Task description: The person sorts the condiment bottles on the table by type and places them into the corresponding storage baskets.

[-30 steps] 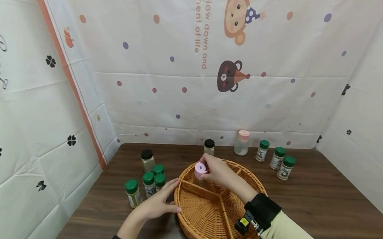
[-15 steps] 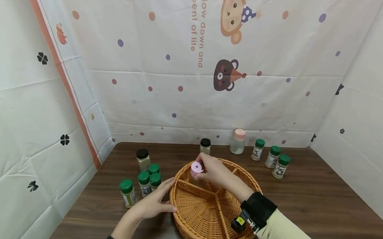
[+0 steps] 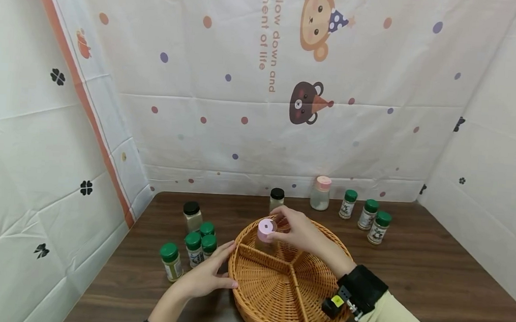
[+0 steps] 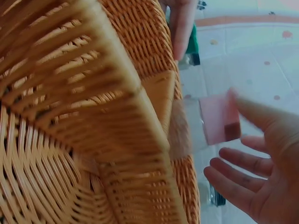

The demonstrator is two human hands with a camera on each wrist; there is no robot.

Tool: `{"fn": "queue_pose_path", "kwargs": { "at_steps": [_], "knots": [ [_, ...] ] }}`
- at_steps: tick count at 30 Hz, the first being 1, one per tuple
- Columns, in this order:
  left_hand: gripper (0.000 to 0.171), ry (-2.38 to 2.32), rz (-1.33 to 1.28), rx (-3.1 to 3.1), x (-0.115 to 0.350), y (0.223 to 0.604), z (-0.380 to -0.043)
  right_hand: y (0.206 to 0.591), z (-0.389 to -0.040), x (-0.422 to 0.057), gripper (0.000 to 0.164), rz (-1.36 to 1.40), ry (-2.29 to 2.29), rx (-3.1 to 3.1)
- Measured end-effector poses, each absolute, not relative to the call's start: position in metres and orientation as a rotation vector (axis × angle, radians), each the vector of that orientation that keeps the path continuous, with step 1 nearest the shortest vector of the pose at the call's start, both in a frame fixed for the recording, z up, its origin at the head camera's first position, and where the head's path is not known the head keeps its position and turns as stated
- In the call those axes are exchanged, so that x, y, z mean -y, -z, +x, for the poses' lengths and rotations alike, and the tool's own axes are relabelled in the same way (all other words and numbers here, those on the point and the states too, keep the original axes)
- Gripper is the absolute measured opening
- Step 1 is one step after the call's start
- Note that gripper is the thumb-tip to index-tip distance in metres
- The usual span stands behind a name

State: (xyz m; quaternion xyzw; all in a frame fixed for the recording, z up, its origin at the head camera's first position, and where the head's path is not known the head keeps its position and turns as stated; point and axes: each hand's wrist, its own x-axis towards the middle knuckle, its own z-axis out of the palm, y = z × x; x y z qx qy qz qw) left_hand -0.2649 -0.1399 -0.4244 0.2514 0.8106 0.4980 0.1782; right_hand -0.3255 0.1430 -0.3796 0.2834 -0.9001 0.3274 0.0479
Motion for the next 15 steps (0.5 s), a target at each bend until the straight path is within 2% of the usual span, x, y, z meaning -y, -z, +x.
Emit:
{"fn": "queue_pose_path", "kwargs": {
  "at_steps": [15],
  "knots": [
    [0.090,-1.410,0.709,-2.296,0.141,0.425,-0.265,0.379,-0.337,-0.195,0.045,0.498,-1.081,2.632]
  ]
}}
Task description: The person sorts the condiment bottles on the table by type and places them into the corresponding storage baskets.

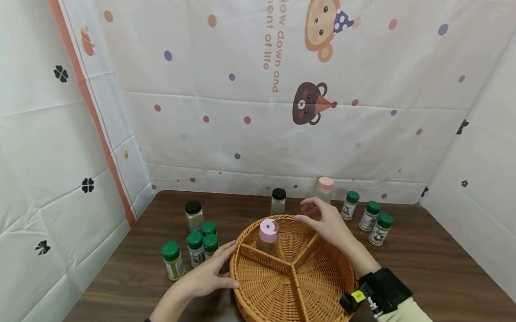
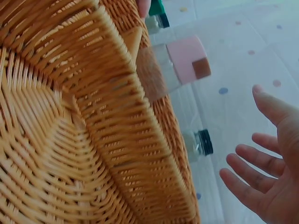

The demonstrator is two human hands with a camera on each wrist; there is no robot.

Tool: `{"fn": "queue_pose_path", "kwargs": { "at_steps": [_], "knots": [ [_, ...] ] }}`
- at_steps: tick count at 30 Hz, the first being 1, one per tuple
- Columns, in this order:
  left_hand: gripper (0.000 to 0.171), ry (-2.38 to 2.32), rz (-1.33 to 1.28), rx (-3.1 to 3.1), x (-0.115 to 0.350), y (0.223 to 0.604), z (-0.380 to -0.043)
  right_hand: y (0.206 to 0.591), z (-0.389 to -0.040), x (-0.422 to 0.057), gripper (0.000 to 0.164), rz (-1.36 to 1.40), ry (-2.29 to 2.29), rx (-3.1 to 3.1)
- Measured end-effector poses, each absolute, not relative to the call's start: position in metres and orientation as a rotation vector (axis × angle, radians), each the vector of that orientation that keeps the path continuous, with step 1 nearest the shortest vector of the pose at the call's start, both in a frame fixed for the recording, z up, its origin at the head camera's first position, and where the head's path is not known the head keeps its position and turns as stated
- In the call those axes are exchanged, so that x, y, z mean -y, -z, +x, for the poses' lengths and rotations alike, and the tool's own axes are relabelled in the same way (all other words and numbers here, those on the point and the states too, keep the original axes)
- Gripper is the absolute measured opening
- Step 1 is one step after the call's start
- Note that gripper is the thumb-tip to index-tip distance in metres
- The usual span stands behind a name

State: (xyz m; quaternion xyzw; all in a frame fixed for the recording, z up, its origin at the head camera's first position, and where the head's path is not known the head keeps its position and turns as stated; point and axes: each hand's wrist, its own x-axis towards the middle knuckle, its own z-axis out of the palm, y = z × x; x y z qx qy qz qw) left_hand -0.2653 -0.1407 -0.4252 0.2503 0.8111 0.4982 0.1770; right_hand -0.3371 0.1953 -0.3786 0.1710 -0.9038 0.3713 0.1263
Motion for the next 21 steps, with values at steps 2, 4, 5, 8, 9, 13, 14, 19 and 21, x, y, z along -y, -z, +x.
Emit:
{"fn": "queue_pose_path", "kwargs": {
  "at_steps": [2,4,5,8,9,13,14,19,21],
  "knots": [
    [0.090,-1.408,0.709,-2.299,0.141,0.425,-0.266,0.381,-0.339,-0.200,0.045,0.441,-1.100,2.623],
    [0.090,-1.406,0.707,-2.299,0.141,0.425,-0.266,0.383,-0.341,-0.205,0.045,0.389,-1.116,2.607],
    [0.090,-1.407,0.705,-2.296,0.141,0.425,-0.265,0.384,-0.342,-0.207,0.047,0.361,-1.126,2.599],
    [0.090,-1.407,0.705,-2.295,0.141,0.424,-0.265,0.385,-0.346,-0.215,0.052,0.284,-1.174,2.575],
    [0.090,-1.411,0.706,-2.290,0.141,0.424,-0.264,0.386,-0.348,-0.217,0.054,0.259,-1.186,2.571],
    [0.090,-1.421,0.710,-2.278,0.141,0.423,-0.263,0.389,-0.355,-0.227,0.058,0.188,-1.222,2.553],
    [0.090,-1.424,0.709,-2.274,0.141,0.423,-0.263,0.389,-0.357,-0.230,0.058,0.177,-1.223,2.551],
    [0.090,-1.430,0.705,-2.266,0.141,0.422,-0.262,0.390,-0.367,-0.241,0.061,0.137,-1.188,2.549],
    [0.090,-1.429,0.705,-2.265,0.141,0.422,-0.262,0.390,-0.372,-0.244,0.064,0.120,-1.165,2.551]
  ]
}}
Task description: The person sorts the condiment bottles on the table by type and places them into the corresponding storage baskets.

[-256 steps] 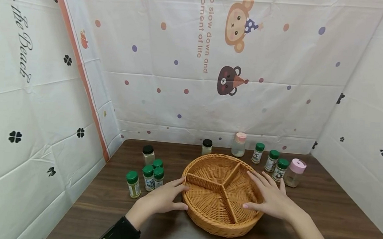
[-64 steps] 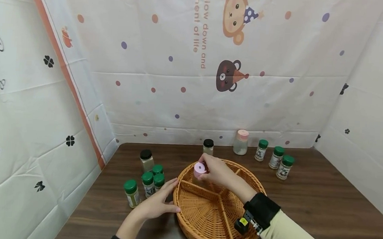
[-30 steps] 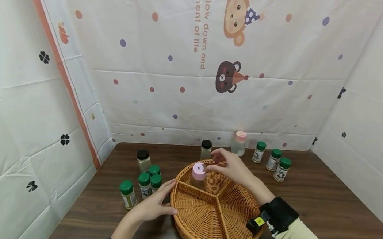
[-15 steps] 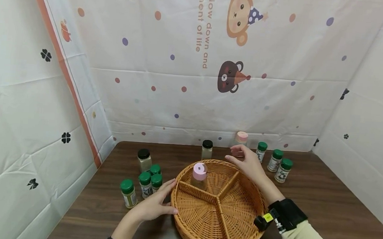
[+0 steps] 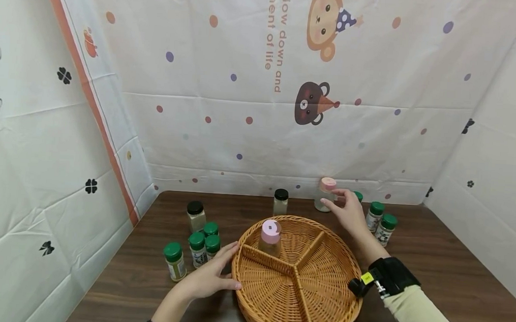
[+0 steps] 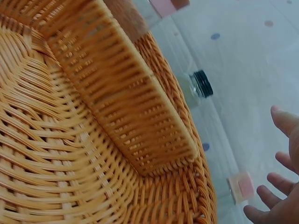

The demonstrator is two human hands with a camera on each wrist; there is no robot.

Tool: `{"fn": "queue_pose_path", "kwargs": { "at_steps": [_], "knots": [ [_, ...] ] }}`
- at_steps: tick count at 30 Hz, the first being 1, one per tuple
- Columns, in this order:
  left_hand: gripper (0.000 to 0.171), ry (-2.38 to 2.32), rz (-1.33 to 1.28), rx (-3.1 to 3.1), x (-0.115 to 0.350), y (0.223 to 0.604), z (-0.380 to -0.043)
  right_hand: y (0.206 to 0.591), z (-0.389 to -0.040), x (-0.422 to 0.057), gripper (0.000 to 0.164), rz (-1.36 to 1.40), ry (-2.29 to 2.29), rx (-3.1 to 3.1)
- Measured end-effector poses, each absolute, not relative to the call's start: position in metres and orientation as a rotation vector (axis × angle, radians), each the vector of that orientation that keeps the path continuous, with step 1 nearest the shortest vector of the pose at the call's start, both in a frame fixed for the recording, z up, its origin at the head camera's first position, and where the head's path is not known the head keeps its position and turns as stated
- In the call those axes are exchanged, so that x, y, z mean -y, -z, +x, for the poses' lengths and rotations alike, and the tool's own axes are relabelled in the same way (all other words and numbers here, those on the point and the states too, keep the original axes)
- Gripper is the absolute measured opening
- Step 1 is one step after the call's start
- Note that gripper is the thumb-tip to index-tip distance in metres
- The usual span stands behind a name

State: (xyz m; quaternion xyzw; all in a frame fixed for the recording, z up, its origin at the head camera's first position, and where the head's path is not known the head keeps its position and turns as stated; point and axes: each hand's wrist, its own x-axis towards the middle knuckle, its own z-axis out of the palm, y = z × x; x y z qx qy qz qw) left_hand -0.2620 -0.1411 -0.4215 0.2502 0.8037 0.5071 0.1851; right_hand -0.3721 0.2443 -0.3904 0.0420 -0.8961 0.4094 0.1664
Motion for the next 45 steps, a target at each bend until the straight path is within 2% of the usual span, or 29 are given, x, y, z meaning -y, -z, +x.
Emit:
{"fn": "queue_pose_path", "kwargs": {
  "at_steps": [15,24,36,45],
  "knots": [
    [0.089,-1.415,0.693,-2.286,0.141,0.421,-0.262,0.385,-0.410,-0.250,0.084,0.042,-1.076,2.660],
    [0.089,-1.414,0.688,-2.296,0.143,0.422,-0.263,0.382,-0.433,-0.250,0.086,0.051,-1.071,2.699],
    [0.089,-1.421,0.664,-2.272,0.141,0.423,-0.263,0.385,-0.439,-0.254,0.079,0.293,-0.850,2.851],
    [0.089,-1.425,0.665,-2.270,0.143,0.422,-0.263,0.383,-0.435,-0.246,0.052,0.190,-0.824,2.848]
  ]
}}
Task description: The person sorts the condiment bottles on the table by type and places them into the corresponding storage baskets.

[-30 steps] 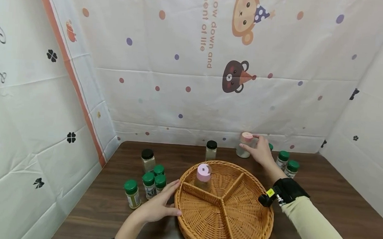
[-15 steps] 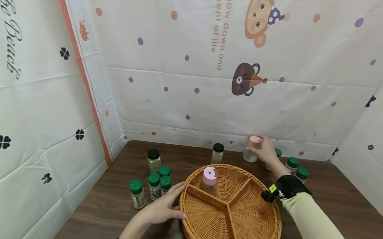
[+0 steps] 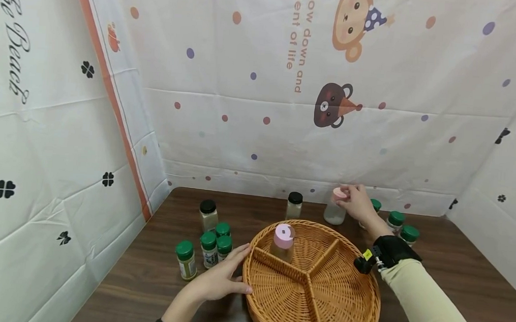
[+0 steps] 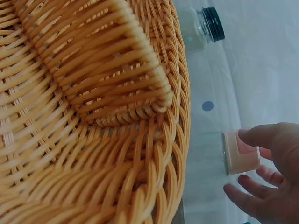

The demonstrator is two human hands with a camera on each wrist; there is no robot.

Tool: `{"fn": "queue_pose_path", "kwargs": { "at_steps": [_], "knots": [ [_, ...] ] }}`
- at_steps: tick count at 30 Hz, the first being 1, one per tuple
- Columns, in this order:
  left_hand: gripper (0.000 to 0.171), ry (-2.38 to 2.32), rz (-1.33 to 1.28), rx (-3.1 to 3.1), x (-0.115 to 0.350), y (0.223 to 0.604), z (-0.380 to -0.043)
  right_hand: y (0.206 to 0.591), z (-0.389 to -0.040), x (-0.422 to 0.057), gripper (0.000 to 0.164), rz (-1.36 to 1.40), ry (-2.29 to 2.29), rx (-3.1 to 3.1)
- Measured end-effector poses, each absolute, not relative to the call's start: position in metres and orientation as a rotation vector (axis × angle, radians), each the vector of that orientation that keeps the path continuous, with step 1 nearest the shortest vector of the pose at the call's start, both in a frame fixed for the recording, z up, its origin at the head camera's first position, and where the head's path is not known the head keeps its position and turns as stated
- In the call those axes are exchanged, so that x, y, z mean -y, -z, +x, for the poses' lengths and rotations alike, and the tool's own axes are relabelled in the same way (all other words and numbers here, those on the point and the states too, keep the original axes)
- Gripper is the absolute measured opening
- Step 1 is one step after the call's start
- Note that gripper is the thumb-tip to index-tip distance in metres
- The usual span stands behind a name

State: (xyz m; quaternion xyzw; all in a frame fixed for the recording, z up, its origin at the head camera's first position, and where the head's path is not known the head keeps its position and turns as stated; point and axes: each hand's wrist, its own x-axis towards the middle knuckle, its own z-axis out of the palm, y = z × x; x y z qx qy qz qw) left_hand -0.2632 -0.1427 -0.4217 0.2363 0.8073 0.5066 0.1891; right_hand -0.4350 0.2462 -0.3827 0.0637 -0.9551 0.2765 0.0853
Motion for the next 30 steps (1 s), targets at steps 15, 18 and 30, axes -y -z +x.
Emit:
{"fn": "queue_pose_path", "kwargs": {
  "at_steps": [15,18,30],
  "knots": [
    [0.089,-1.406,0.687,-2.296,0.144,0.422,-0.263,0.378,-0.421,-0.238,0.068,0.322,-0.686,2.877],
    [0.089,-1.407,0.689,-2.292,0.143,0.422,-0.263,0.378,-0.419,-0.241,0.072,0.324,-0.660,2.889],
    [0.088,-1.406,0.679,-2.293,0.145,0.421,-0.263,0.355,-0.393,-0.247,0.056,0.317,-0.813,2.794]
  ]
}}
